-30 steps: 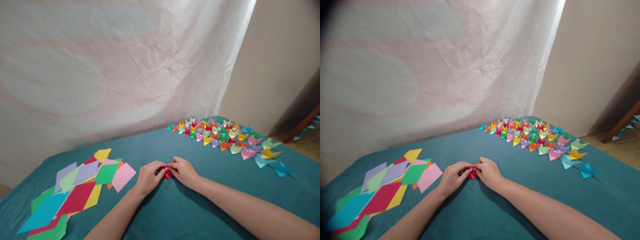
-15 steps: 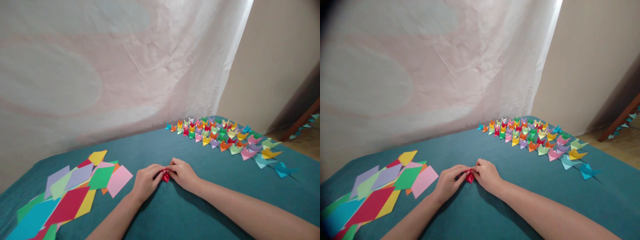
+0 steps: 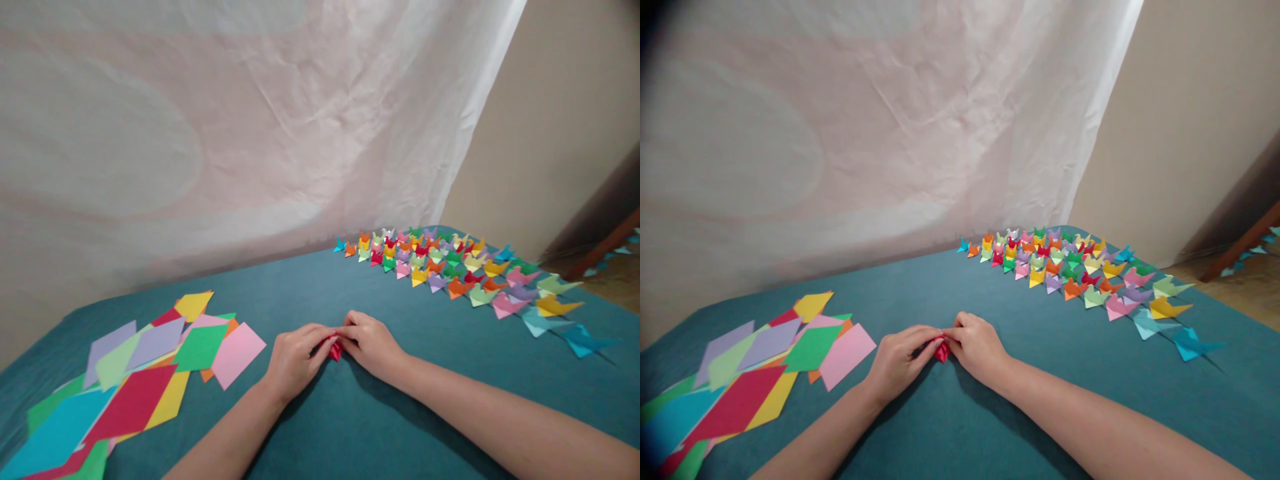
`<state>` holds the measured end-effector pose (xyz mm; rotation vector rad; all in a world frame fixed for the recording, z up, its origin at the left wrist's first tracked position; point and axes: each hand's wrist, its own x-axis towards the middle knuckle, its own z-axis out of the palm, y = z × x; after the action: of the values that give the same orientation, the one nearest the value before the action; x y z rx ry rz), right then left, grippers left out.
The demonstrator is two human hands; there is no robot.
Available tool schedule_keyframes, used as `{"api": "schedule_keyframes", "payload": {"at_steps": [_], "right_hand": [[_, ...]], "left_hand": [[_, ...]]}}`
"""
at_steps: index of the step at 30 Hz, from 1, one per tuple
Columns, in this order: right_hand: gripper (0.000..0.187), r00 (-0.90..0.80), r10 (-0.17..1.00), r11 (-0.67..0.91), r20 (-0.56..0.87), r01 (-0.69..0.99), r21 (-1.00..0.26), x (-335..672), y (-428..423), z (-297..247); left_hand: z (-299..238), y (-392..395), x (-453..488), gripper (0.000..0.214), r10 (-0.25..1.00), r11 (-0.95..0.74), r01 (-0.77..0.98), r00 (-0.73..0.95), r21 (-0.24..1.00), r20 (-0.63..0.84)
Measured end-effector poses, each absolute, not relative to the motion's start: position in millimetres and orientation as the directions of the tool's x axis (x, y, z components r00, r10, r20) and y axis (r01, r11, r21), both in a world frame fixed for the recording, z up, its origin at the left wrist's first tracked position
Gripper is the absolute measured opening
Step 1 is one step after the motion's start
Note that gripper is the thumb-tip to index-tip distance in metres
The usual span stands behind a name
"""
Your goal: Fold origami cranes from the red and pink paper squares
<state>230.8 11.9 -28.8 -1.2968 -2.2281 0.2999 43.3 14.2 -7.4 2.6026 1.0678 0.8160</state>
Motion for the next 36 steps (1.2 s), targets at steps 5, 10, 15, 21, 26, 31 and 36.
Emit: {"api": "schedule_keyframes", "payload": {"at_steps": [5, 10, 15, 21, 26, 31, 36], "right_hand": [[0.021, -0.388, 0.857, 0.512, 0.338, 0.712, -0.481, 230.7, 10.3, -27.8], [0.020, -0.376, 0.859, 0.508, 0.347, 0.711, -0.487, 229.6, 9.9, -27.6], [0.018, -0.368, 0.862, 0.502, 0.349, 0.714, -0.488, 229.4, 11.4, -29.9], [0.019, -0.360, 0.867, 0.495, 0.343, 0.696, -0.521, 230.7, 12.1, -31.5], [0.018, -0.360, 0.864, 0.502, 0.353, 0.683, -0.531, 231.6, 12.8, -32.6], [0.017, -0.388, 0.839, 0.537, 0.380, 0.697, -0.475, 232.5, 12.5, -33.2], [0.015, -0.392, 0.833, 0.543, 0.390, 0.715, -0.440, 231.6, 13.4, -32.5]], "left_hand": [[-6.9, 12.6, 42.9, 0.021, 0.692, -0.720, 0.603, 0.594, 0.342, 0.409], [-4.2, 10.5, 45.4, 0.019, 0.723, -0.690, 0.643, 0.584, 0.333, 0.369], [-4.6, 11.5, 48.7, 0.022, 0.770, -0.638, 0.667, 0.546, 0.386, 0.330], [-7.7, 13.4, 49.2, 0.020, 0.802, -0.597, 0.659, 0.508, 0.457, 0.314], [-8.1, 13.6, 49.4, 0.018, 0.813, -0.580, 0.652, 0.496, 0.488, 0.305], [-9.7, 12.7, 48.6, 0.019, 0.797, -0.604, 0.651, 0.510, 0.460, 0.323], [-10.5, 10.6, 48.1, 0.019, 0.783, -0.622, 0.664, 0.513, 0.415, 0.352]]}}
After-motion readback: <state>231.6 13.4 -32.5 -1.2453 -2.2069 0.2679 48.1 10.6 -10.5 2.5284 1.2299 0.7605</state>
